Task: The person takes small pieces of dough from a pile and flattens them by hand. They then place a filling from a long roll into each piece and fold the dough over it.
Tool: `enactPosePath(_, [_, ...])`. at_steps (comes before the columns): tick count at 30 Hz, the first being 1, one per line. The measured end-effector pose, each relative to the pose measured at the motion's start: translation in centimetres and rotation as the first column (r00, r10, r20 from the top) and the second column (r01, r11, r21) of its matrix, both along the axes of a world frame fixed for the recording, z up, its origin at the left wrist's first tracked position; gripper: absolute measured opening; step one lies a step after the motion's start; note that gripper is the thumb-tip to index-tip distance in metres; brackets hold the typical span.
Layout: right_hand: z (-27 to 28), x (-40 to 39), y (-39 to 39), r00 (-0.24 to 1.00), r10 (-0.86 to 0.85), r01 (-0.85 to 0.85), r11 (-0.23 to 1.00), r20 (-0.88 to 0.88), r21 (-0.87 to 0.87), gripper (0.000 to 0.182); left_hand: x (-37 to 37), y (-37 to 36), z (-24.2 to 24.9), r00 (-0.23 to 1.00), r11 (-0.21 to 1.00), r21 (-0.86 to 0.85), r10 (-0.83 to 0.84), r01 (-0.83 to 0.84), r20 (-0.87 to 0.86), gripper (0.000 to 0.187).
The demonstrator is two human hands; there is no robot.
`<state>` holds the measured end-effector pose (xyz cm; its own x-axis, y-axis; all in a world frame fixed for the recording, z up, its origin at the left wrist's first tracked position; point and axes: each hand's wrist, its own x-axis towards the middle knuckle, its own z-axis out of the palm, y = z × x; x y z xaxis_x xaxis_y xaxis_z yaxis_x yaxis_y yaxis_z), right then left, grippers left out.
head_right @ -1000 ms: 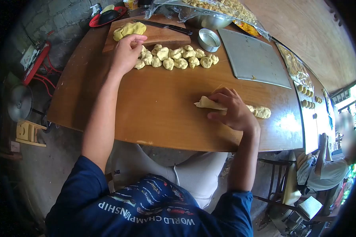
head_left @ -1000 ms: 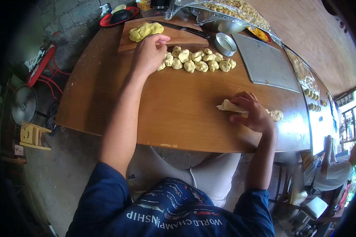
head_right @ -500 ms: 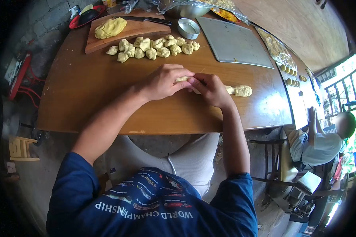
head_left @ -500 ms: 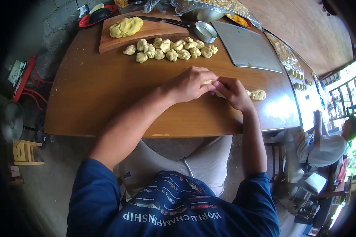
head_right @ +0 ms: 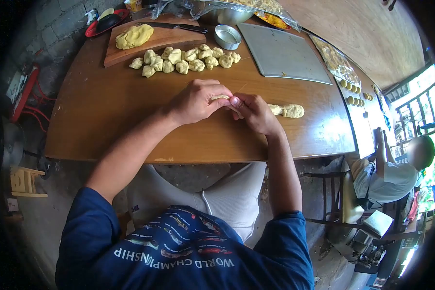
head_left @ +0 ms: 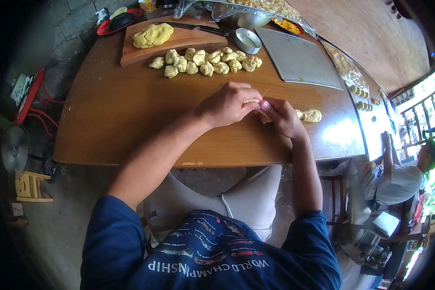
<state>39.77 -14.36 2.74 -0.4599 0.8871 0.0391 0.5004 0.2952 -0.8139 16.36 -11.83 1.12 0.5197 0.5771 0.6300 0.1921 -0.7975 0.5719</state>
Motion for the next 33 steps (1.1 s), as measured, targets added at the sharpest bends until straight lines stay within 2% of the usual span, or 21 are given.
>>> enactPosePath(3, [-0.4, 0.2, 0.1, 0.999, -0.021, 0.021, 1.000, -0.033, 0.008, 0.043, 0.6, 0.7, -1.0, 0.997, 0.996, 0.057, 0.060, -0.062, 0.044, 0.011])
enactPosePath(4, [-0.3, 0.1, 0.1, 0.999, -0.038, 0.037, 0.999, 0.037, 0.029, 0.043, 0.6, 1.1, -1.5, 0.997, 0.996, 0.057, 0.061, -0.064, 0.044, 0.011])
enactPosePath(6, [-0.3, -0.4, -0.4, 0.993, -0.052, 0.046, 0.997, 0.105, 0.061, 0.043, 0.2, 2.7, -2.4, 0.937, 0.955, 0.066, 0.295, -0.288, -0.187, 0.011])
enactPosePath(7, [-0.5, -0.9, -1.4, 0.998, -0.041, 0.041, 0.999, 0.042, 0.001, 0.041, -1.1, 4.8, -3.9, 0.927, 0.946, -0.021, 0.312, -0.323, -0.210, 0.012])
enactPosePath(9, [-0.2, -1.9, -1.8, 1.000, -0.014, 0.013, 0.999, -0.014, -0.049, 0.038, -3.9, 5.8, -3.0, 0.919, 0.923, -0.025, 0.380, -0.384, -0.109, 0.015])
enactPosePath(11, [0.4, -2.5, -1.8, 0.974, 0.021, -0.072, 0.973, 0.226, 0.217, 0.032, -5.3, 5.5, -2.0, 0.960, 0.861, -0.447, 0.280, -0.243, 0.018, 0.020])
enactPosePath(12, [0.0, -2.5, -1.2, 0.981, 0.034, -0.098, 0.936, 0.191, 0.338, 0.029, -5.7, 5.2, -0.8, 0.971, 0.746, -0.639, 0.237, -0.188, -0.009, 0.026])
enactPosePath(13, [-0.3, -2.4, -1.0, 0.982, 0.022, -0.085, 0.938, 0.186, 0.337, 0.029, -5.6, 5.3, -0.9, 0.974, 0.747, -0.639, 0.225, -0.182, -0.014, 0.026])
enactPosePath(15, [-0.2, -2.5, -0.4, 0.997, 0.006, -0.026, 0.968, 0.083, 0.250, 0.024, -5.5, 5.6, -0.6, 0.969, 0.702, -0.712, 0.156, 0.025, 0.189, 0.033])
enactPosePath(16, [0.6, -2.4, 0.2, 0.996, 0.009, -0.032, 0.965, 0.088, 0.261, 0.024, -5.7, 5.6, -0.4, 0.973, 0.650, -0.754, 0.095, 0.100, 0.210, 0.042])
enactPosePath(17, [1.8, -2.1, 0.8, 0.987, 0.073, -0.102, 0.973, 0.143, 0.205, 0.028, -5.7, 5.5, -0.3, 0.972, 0.659, -0.745, 0.097, 0.099, 0.215, 0.042])
enactPosePath(18, [3.0, -2.1, 1.5, 0.972, 0.138, -0.168, 0.975, 0.192, 0.147, 0.036, -5.5, 5.1, 0.0, 0.954, 0.630, -0.753, 0.065, 0.188, 0.292, 0.044])
enactPosePath(19, [4.0, -2.4, 2.4, 0.971, 0.139, -0.171, 0.972, 0.192, 0.160, 0.036, -5.5, 5.0, 0.4, 0.930, 0.596, -0.755, 0.033, 0.275, 0.365, 0.047])
enactPosePath(21, [5.5, -3.7, 4.0, 0.998, -0.064, 0.052, 0.932, 0.023, 0.358, 0.048, -5.6, 4.3, 1.6, 0.935, 0.565, -0.783, 0.053, 0.261, 0.351, 0.052])
enactPosePath(22, [6.4, -4.6, 4.7, 0.999, -0.039, 0.030, 0.926, 0.018, 0.376, 0.052, -5.4, 4.4, 1.4, 0.920, 0.604, -0.749, 0.062, 0.274, 0.386, 0.049])
enactPosePath(25, [3.6, -6.3, 6.9, 0.998, 0.049, -0.034, 0.925, -0.028, 0.379, 0.052, -5.5, 4.8, 1.2, 0.911, 0.665, -0.711, 0.109, 0.230, 0.397, 0.043])
enactPosePath(27, [2.4, -6.4, 6.2, 0.999, 0.024, -0.006, 0.935, -0.047, 0.355, 0.049, -5.3, 4.2, 1.3, 0.917, 0.677, -0.708, 0.126, 0.199, 0.378, 0.040])
enactPosePath(29, [1.9, -5.5, 6.0, 0.980, 0.018, 0.035, 0.965, -0.198, 0.261, 0.045, -4.2, 3.4, 1.6, 0.935, 0.742, -0.658, 0.130, 0.128, 0.329, 0.037])
enactPosePath(30, [1.9, -5.3, 6.0, 0.974, 0.021, 0.035, 0.970, -0.225, 0.242, 0.037, -3.8, 3.3, 1.5, 0.943, 0.745, -0.655, 0.117, 0.124, 0.311, 0.039])
enactPosePath(31, [2.0, -5.0, 6.1, 0.976, 0.013, 0.041, 0.969, -0.217, 0.242, 0.037, -3.5, 3.1, 1.5, 0.942, 0.745, -0.654, 0.108, 0.136, 0.319, 0.039])
enactPosePath(33, [2.0, -4.6, 6.4, 0.975, -0.051, 0.105, 0.963, -0.218, 0.247, 0.029, -3.3, 2.5, 2.0, 0.867, 0.659, -0.693, 0.124, 0.292, 0.483, 0.037])
